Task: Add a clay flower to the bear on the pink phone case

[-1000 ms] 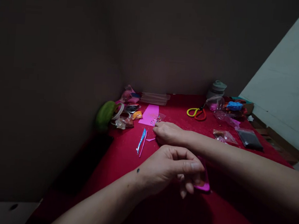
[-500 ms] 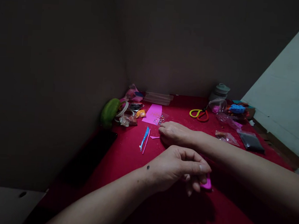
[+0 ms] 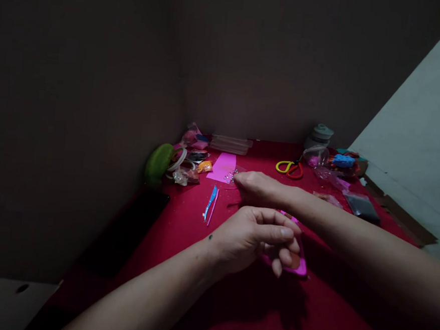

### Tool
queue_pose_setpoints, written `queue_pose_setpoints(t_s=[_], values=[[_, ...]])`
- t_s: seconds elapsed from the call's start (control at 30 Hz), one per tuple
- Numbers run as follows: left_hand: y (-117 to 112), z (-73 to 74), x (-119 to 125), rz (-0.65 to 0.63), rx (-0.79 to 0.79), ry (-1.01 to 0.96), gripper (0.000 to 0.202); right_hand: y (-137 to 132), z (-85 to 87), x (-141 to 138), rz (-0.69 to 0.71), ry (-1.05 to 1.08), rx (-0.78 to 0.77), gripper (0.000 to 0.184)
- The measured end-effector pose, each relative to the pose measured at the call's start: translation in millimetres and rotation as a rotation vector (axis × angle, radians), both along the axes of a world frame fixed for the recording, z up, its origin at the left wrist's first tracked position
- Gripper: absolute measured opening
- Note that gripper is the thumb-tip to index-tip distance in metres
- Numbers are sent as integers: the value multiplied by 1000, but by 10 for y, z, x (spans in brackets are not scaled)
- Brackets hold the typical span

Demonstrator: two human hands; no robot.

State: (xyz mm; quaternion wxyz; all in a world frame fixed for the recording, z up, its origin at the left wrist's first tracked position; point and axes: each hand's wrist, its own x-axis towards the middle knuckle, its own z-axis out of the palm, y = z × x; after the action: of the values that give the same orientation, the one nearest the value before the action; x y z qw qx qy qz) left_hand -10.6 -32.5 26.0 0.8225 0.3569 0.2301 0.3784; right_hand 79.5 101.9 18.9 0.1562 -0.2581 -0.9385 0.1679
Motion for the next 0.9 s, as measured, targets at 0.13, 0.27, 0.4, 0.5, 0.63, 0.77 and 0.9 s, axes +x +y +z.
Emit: queue_pose_setpoints(t_s=[0.13, 0.27, 0.4, 0.5, 0.63, 0.77, 0.9], values=[[28, 25, -18, 53, -10, -89, 11, -67, 402, 283, -118, 340, -221, 32], [32, 22, -23, 53, -8, -163, 12, -297, 656, 788, -224, 645, -458, 26], [30, -14, -2, 14, -14, -197, 10, -639, 616, 1199, -279, 817, -620, 30], [36, -47, 24, -6, -40, -206, 6, -841, 473, 1349, -284, 1001, -861, 31], [55, -83, 48, -9, -85, -187, 5, -944, 315, 1381, -232, 1141, -886, 11], [69, -101, 58, 31, -142, -158, 4, -1049, 374, 1349, -244, 1108, -796, 9], [92, -130, 66, 81, -211, -127, 4, -1214, 439, 1308, -297, 956, -641, 11]])
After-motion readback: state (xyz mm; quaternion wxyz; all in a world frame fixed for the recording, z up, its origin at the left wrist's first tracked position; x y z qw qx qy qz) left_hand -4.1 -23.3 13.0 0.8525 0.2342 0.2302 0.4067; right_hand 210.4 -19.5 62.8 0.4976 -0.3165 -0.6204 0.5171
